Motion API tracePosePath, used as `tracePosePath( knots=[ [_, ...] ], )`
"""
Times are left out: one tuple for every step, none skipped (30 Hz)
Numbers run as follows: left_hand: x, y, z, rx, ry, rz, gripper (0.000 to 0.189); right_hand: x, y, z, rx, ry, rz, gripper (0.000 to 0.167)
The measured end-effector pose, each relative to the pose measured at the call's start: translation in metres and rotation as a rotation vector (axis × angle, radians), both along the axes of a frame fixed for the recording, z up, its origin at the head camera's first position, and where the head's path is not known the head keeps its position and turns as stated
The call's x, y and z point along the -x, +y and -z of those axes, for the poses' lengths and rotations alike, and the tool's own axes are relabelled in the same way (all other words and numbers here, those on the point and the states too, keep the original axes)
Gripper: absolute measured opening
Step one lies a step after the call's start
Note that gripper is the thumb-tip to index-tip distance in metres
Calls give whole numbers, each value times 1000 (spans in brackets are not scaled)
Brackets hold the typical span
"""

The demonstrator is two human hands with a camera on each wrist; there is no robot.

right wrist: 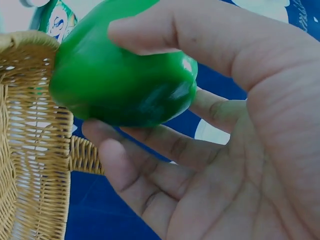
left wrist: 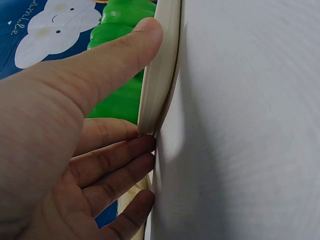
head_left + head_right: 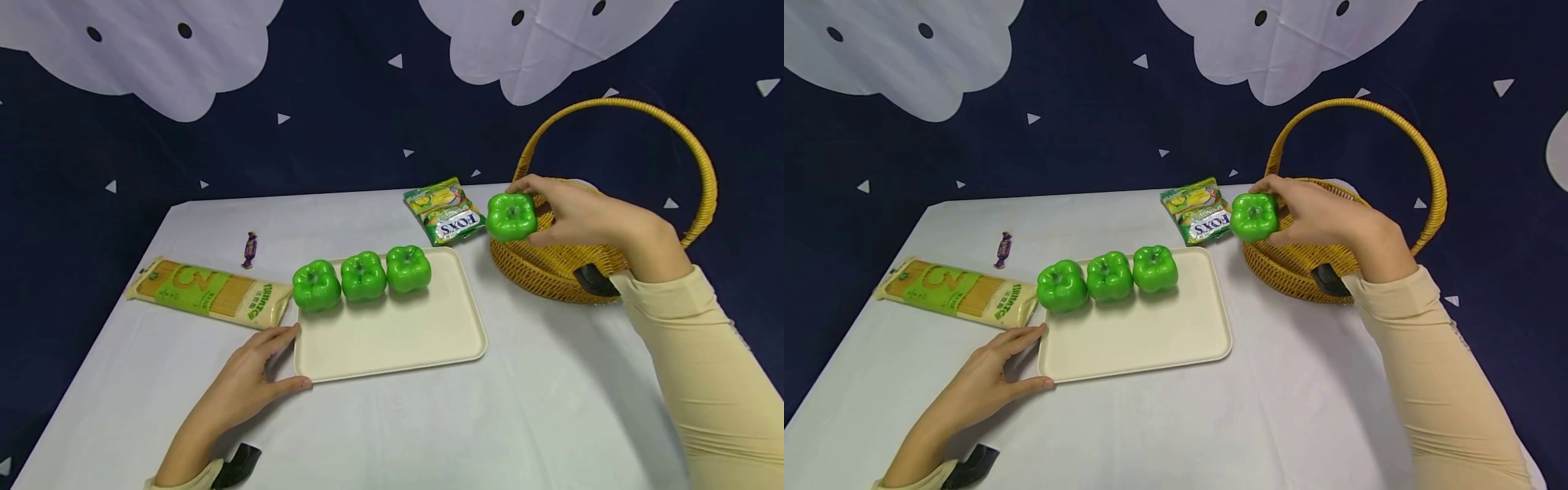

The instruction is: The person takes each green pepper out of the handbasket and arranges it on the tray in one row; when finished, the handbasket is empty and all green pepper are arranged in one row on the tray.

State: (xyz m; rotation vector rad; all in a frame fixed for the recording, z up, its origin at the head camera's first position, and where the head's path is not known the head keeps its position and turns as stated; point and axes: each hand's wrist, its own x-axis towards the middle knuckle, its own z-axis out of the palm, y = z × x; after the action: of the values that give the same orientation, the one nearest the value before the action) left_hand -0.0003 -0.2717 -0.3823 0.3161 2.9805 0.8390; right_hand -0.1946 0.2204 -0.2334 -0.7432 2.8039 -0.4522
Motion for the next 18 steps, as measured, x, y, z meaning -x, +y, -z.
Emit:
tracePosePath(
  knots=[
    [0, 0, 0, 0, -1, 0, 93, -1, -1, -1, 2, -1, -1, 85],
    [0, 0, 1, -1, -1, 0, 93, -1, -3, -1, 6, -4, -3, 85],
    [0, 0, 1, -1, -2, 0, 93, -1, -4, -1, 15, -11, -5, 84],
    [0, 1, 1, 0, -2, -1, 94, -1, -6, -1, 30, -23, -9, 83],
    [0, 1, 1, 0, -2, -2, 94, -2, -8, 0, 43, -39, -12, 82],
    [-1, 1, 2, 1, -2, -3, 94, -2, -10, 0, 58, -52, -16, 81],
    [-1, 1, 2, 2, -3, -4, 94, -2, -12, 1, 73, -66, -20, 80],
    [-1, 1, 2, 4, -3, -4, 94, -2, -13, 1, 84, -80, -22, 79],
    [-1, 1, 2, 4, -4, -4, 94, -2, -15, 2, 94, -90, -24, 78],
    [-1, 1, 2, 3, -4, -4, 94, -2, -16, 2, 100, -95, -28, 78],
    [-1, 1, 2, 2, -3, -5, 94, -2, -18, 2, 100, -91, -33, 78],
    [-1, 1, 3, 2, -3, -5, 94, -2, -19, 2, 100, -84, -40, 77],
    [-1, 0, 3, 2, -2, -5, 94, -2, -20, 2, 99, -79, -46, 77],
    [-1, 0, 3, 1, -1, -5, 94, -2, -21, 2, 97, -74, -53, 77],
    [-1, 0, 3, 0, 1, -4, 94, -1, -22, 2, 98, -71, -60, 77],
    [0, 0, 2, -1, 2, -4, 94, -1, -23, 2, 100, -68, -70, 77],
    [0, 0, 2, -1, 4, -3, 94, 0, -24, 2, 101, -68, -78, 76],
    [0, -1, 2, -1, 6, -2, 94, 1, -25, 3, 104, -70, -85, 76]
  ],
)
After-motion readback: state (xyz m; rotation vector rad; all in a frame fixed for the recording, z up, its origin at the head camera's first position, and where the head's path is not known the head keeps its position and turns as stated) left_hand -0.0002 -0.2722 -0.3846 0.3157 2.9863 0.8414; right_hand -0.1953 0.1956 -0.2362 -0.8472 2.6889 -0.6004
